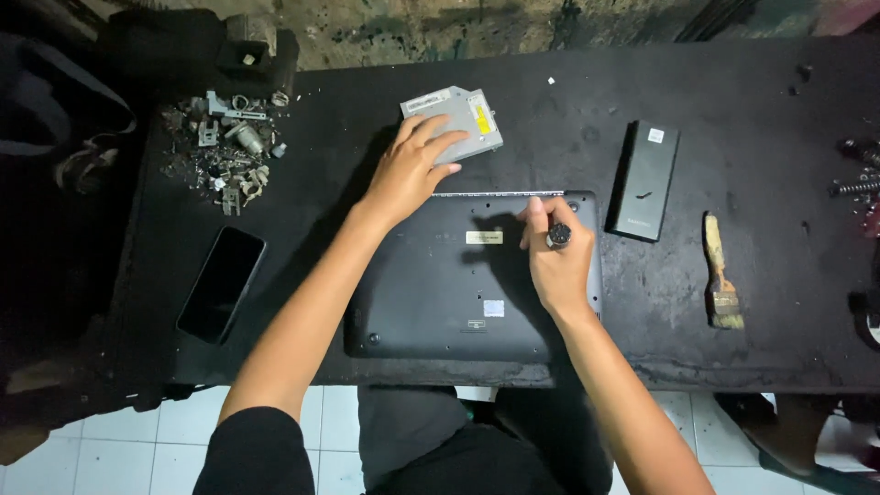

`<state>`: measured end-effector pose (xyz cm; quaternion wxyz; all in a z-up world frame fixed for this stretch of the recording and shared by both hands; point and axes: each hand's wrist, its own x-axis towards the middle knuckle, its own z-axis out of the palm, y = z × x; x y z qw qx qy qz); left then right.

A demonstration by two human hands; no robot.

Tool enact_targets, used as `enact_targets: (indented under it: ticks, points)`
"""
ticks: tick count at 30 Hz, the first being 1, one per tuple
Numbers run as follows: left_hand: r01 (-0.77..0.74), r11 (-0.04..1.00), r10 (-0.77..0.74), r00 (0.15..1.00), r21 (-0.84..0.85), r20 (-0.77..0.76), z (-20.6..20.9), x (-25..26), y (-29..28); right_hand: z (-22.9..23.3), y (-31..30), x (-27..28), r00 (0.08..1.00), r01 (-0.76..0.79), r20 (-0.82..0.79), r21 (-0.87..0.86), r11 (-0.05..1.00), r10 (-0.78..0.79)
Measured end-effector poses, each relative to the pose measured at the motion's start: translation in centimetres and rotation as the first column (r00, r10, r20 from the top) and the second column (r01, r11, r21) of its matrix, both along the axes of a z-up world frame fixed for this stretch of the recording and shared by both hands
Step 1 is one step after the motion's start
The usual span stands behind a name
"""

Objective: The person uses a screwdriver to remove screws from a silver metal component, likely a hard drive, and then uses a brush to clean dust off its surface. They flip the component over and continue to unscrew and clean it before placing it on the table.

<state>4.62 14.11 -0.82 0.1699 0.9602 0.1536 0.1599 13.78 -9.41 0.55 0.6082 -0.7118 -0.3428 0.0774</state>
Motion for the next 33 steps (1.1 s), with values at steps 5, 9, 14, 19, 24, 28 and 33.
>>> enact_targets:
  ticks: [5,9,14,19,24,28,33]
  points:
    - [0.036,0.998,-0.034,0.999,-0.048,0.029,-0.4,-0.1,-0.2,0.1,-0.2,0.0,1.000,-0.017,0.010,0.029,0.999,0.016]
    - [0.062,0.984,-0.038,0.988,-0.165,0.148,2.4,-1.6,-1.4,-0.1,-0.4,0.0,1.000,-0.001,0.006,0.074,0.997,0.001]
    - [0.061,0.947,0.035,0.957,-0.317,0.289,9.8,-7.9,-4.8,-0.3,-0.9,-0.2,0.998,-0.002,0.064,0.091,0.996,-0.004]
    - [-0.119,0.910,0.245,0.928,-0.397,0.282,10.3,-15.5,-6.8,-1.0,-0.6,-0.3,0.988,0.072,0.124,0.140,0.988,-0.089]
    - [-0.342,0.859,0.432,0.883,-0.381,0.182,8.1,-22.4,-8.8,2.9,-4.1,-0.3,0.996,-0.060,0.074,0.203,0.977,0.046]
    - [-0.434,0.793,0.559,0.797,-0.428,0.228,6.2,-25.6,-12.5,6.8,-10.1,-0.1,0.988,-0.152,-0.088,-0.315,0.937,0.131]
    - [-0.311,0.675,0.549,0.817,-0.669,0.175,6.2,-20.6,-21.1,8.1,-13.0,-4.2,0.848,-0.530,-0.461,-0.759,0.378,0.263]
